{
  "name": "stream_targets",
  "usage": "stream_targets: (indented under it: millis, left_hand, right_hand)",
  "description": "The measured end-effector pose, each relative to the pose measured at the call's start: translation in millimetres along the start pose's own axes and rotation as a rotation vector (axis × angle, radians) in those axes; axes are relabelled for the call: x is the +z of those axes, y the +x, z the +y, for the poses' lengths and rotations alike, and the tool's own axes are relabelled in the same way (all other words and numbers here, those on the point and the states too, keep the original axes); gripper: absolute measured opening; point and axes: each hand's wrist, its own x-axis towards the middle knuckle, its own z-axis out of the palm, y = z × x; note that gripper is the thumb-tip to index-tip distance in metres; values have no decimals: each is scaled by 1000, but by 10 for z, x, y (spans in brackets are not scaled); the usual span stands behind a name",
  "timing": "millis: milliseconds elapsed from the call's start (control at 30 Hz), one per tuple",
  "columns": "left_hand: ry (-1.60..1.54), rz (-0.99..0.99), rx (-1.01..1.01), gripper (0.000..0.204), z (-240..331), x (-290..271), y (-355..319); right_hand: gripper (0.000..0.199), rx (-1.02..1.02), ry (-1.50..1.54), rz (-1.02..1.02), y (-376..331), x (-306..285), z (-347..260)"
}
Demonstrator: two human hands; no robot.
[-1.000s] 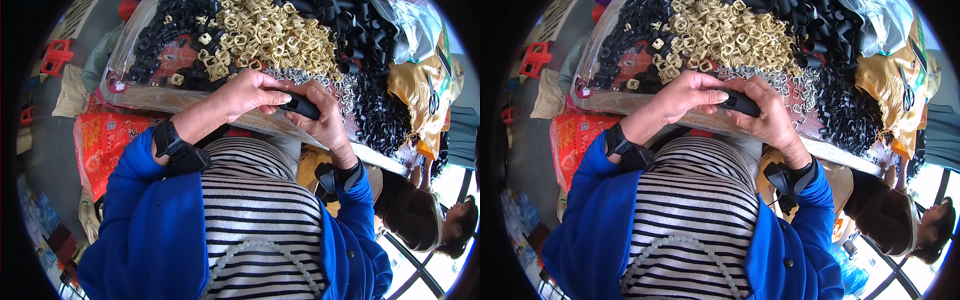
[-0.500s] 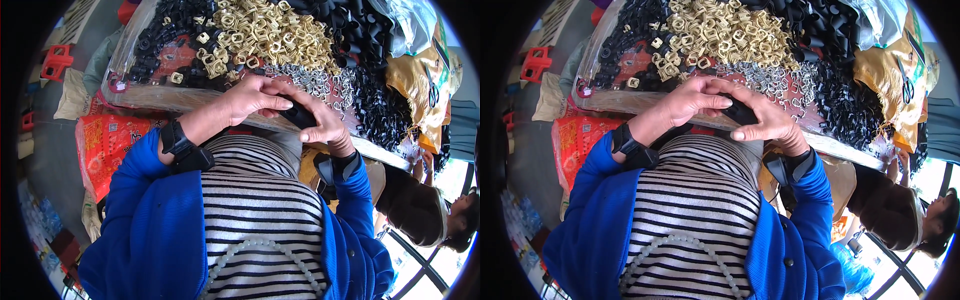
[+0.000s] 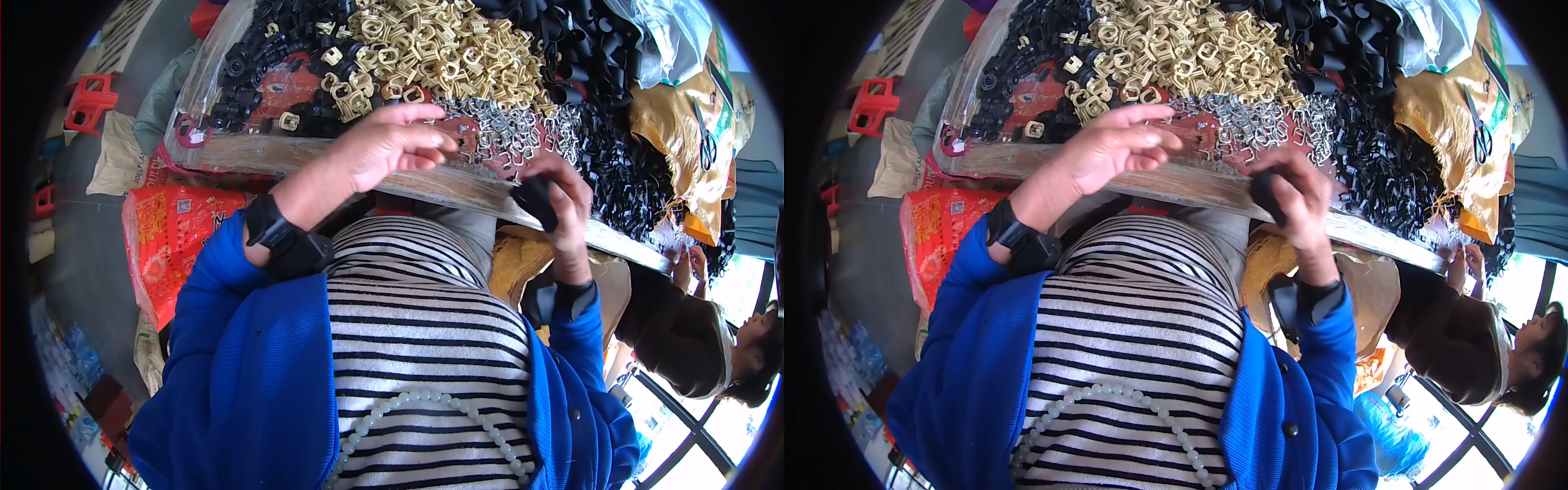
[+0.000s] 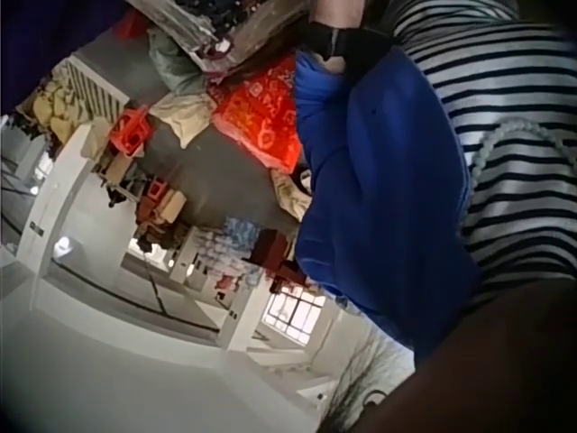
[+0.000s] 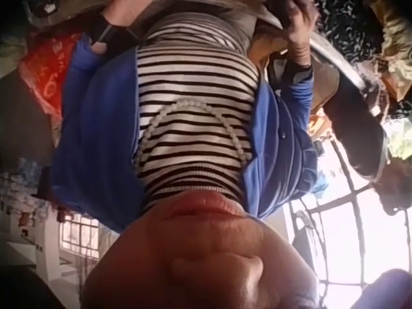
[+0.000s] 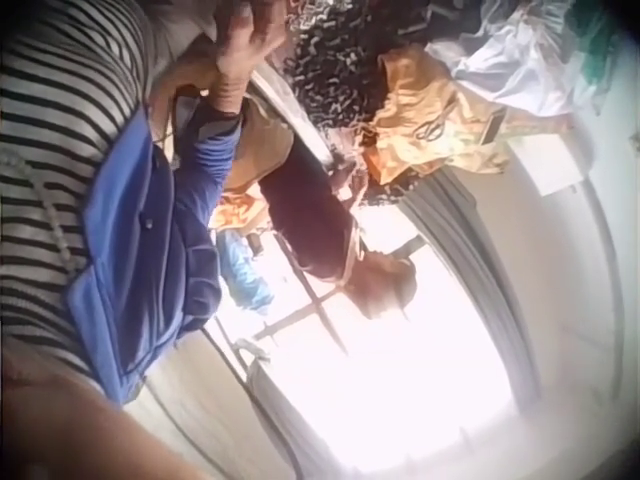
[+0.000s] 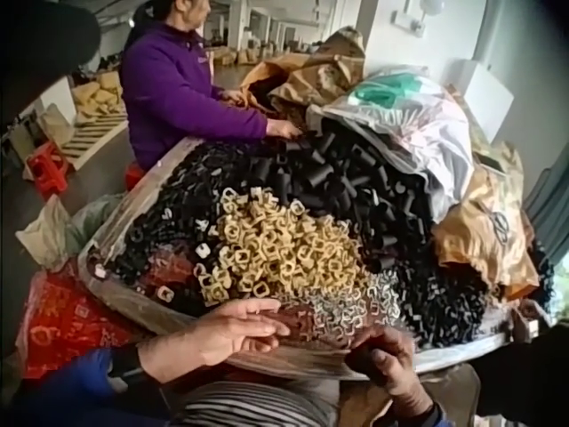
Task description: Assembling small plastic and metal components at a factory workbench.
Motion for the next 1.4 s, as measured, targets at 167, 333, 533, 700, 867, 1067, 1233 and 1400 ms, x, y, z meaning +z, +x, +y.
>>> stream_targets:
  millis: [167,333,533,700,867,1067,1233,1400]
  left_hand:
    - [68,181,218,40,238,-462,-237]
    - [378,484,437,34,342,-1060,-399]
    - [1267,774,507,31,354,-1162,-546]
    - [1366,573,442,40,437,-993,-489]
    - [1637,602,505,64,193,-1089,-645]
    - [1830,513,342,82,-98,-917,-403]
    - [1808,494,419,79,-125,-820,-103]
    - [1775,554,534,78,-123,-848,214]
  right_hand:
    - [37,463,-216,-217,-746,-798,99]
    - [20,623,-786,-232,-1203,-889,98]
    - [10,366,-536,-368,-597,-551,39]
    - [10,-37,-594,-337,156,92,3]
    - [15,-257,-532,-403,415,557,-44]
    - [19,-232,-563,-411,694,938,97]
    - [21,-237,-619,-373,925,1146,243]
    - [24,-282,-773,-244,1095,1222,288]
